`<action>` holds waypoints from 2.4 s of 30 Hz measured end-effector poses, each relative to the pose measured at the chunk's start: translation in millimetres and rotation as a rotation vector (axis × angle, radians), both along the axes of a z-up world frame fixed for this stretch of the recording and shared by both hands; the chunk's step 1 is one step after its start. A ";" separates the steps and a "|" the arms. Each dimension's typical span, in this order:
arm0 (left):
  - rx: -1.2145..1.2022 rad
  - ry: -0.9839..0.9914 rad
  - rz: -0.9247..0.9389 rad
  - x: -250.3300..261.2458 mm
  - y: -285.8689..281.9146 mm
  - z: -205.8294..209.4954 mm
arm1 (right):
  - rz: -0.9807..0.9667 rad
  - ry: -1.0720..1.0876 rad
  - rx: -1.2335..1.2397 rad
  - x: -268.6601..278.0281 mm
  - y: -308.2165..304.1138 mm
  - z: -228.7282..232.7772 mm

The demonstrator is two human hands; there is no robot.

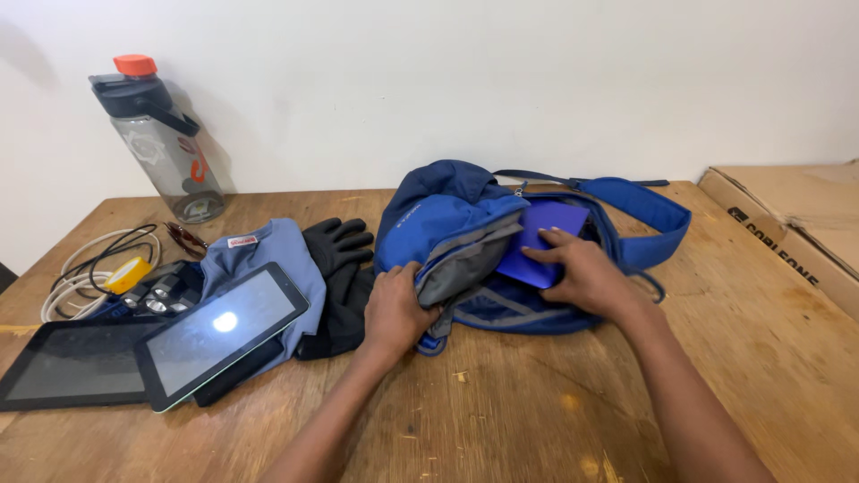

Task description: The person opens a blue backpack and places a laptop, a tablet, a smartphone, a headlamp, and two charging cables inside. The items are arranged sequentially on a wooden table before being packed into the bag.

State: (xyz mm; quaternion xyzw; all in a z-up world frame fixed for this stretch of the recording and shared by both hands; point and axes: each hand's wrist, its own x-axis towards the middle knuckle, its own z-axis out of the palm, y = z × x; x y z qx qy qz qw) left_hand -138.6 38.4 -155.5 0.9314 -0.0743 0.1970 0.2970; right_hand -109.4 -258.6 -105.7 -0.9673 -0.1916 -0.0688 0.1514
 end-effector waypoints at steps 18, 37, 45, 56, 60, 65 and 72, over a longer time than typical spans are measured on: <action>-0.447 0.089 -0.009 0.2 3.5 70.3 | -0.546 0.113 -0.044 14.2 -61.9 -14.0; -0.709 -0.267 -0.028 112.5 -49.4 118.4 | -0.148 -0.200 0.111 -13.1 -30.7 38.2; -0.072 -0.755 -0.043 91.3 -34.5 84.2 | -0.089 0.055 0.457 6.2 -17.3 -7.9; 0.765 -0.411 -0.090 64.2 -24.3 56.1 | -0.184 -0.165 0.541 13.2 -40.1 6.6; 0.623 -0.507 -0.111 95.4 -53.7 53.2 | -0.231 -0.340 0.587 12.6 -63.2 6.0; 0.178 -0.156 -0.232 114.2 -98.7 29.0 | -0.379 -0.466 0.451 16.5 -83.4 -8.5; -0.093 -0.130 -0.044 125.2 -122.9 45.5 | -0.291 0.002 0.168 12.3 -72.1 17.9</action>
